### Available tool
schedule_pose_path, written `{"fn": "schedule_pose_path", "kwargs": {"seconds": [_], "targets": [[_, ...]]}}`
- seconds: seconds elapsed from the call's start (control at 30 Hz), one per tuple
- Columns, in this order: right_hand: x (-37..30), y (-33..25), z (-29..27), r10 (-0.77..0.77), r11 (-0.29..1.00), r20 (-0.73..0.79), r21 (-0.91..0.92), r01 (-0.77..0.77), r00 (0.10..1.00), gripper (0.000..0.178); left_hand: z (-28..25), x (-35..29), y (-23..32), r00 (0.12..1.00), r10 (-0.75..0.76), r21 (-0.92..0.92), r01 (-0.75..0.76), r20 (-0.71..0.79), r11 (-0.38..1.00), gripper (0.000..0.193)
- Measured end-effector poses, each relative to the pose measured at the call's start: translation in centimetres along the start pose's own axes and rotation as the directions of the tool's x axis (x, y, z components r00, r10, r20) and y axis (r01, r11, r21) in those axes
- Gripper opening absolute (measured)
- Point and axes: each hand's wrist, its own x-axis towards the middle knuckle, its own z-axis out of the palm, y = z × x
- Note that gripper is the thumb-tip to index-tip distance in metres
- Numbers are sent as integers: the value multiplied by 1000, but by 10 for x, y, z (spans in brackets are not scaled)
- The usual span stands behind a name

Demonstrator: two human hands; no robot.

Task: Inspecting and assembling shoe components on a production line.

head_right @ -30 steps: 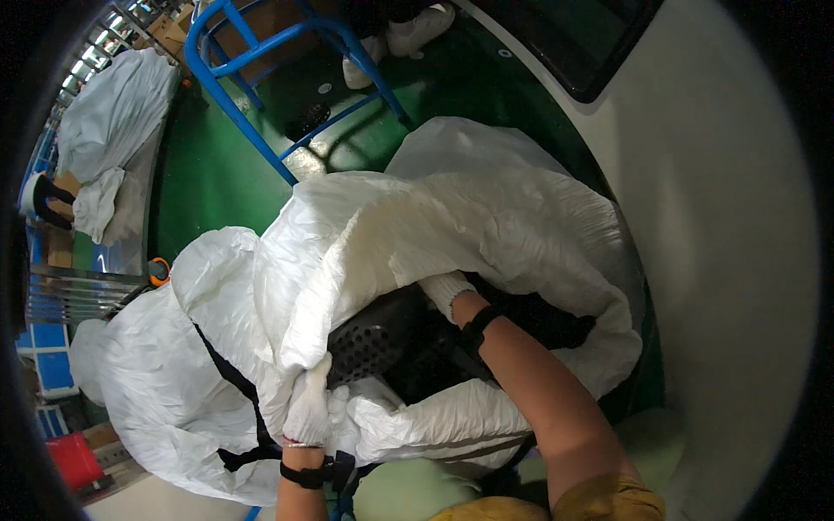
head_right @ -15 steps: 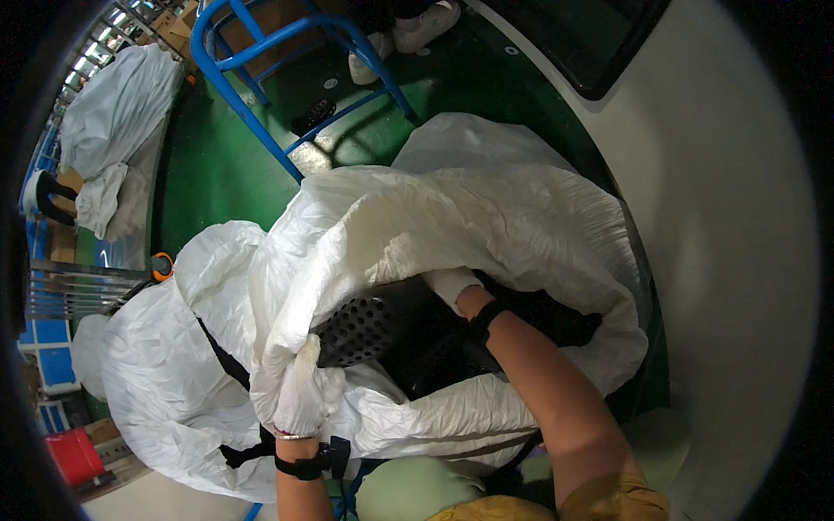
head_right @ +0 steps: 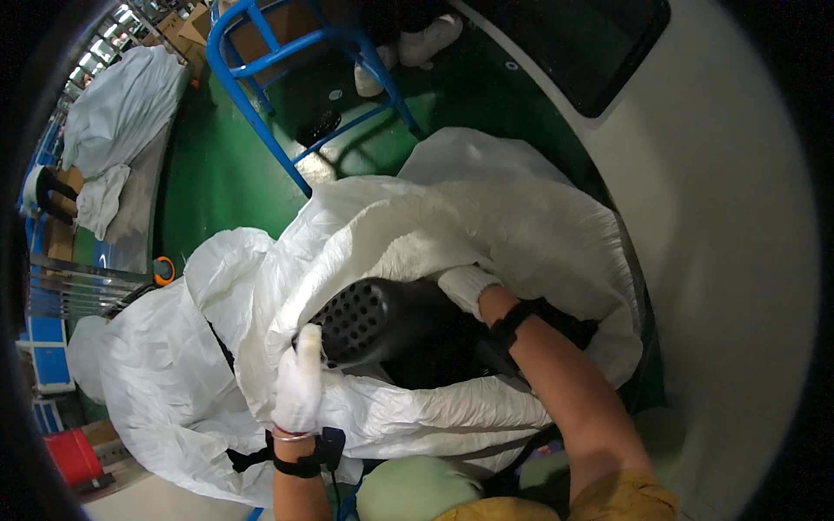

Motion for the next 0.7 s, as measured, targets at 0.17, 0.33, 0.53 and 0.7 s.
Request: {"fn": "schedule_pose_path", "kwargs": {"seconds": [0.17, 0.33, 0.53, 0.7], "targets": [[-22, 0, -16, 29, 995, -6, 91, -29, 1000, 46, 10, 15, -25, 869, 488, -16, -491, -80, 871, 47], [-81, -33, -36, 355, 805, 84, 480, -350, 931, 35, 10, 39, -62, 879, 477, -185, -470, -4, 863, 69], [-167, -9, -63, 19, 423, 79, 903, -79, 997, 46, 39, -5, 13, 795, 605, -213, -600, -50, 771, 71], [-243, -14, -60, -305, 477, -137, 834, 276, 943, 70, 42, 15, -11, 871, 490, -420, -454, -26, 786, 67]]}}
